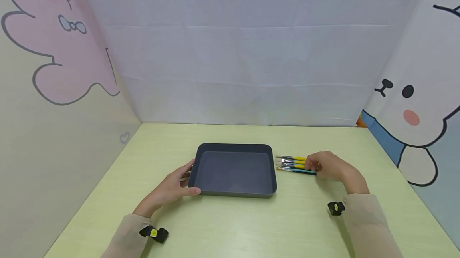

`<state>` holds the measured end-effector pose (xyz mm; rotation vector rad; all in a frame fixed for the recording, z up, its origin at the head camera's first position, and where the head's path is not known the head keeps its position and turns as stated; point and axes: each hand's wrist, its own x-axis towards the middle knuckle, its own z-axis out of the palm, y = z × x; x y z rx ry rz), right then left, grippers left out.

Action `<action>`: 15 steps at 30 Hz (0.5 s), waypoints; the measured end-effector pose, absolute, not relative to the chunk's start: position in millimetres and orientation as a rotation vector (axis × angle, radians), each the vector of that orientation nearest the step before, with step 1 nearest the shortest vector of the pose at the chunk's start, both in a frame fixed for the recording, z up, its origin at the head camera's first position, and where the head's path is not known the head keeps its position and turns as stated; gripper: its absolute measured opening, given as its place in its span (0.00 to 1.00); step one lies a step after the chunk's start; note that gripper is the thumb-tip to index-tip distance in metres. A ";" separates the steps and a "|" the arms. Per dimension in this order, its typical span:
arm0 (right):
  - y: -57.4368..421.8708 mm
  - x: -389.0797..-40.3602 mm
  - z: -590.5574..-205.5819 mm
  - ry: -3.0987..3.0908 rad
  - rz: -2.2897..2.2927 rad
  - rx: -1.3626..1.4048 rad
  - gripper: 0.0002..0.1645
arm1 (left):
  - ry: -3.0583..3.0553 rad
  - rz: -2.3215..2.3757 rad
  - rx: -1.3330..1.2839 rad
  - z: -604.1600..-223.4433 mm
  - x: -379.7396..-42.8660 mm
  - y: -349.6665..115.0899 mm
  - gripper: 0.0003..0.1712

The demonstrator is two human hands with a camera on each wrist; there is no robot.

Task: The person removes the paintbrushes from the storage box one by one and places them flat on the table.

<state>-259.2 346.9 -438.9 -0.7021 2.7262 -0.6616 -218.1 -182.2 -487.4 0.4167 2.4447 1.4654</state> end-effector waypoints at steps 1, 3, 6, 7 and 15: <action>347.0 -259.4 -439.3 2.725 -0.661 -0.706 0.27 | 2.445 1.464 0.414 -487.3 -217.9 -182.2 0.67; 346.8 -259.8 -440.2 2.723 -0.663 -0.710 0.27 | 2.446 1.462 0.409 -487.4 -217.7 -182.2 0.67; 347.2 -260.3 -441.6 2.723 -0.662 -0.715 0.27 | 2.450 1.457 0.405 -487.6 -217.7 -182.3 0.67; 347.3 -260.4 -442.2 2.724 -0.662 -0.713 0.27 | 2.453 1.455 0.406 -487.8 -217.9 -182.3 0.67; 348.1 -260.9 -445.8 2.743 -0.646 -0.696 0.27 | 2.445 1.467 0.420 -487.9 -218.9 -182.3 0.67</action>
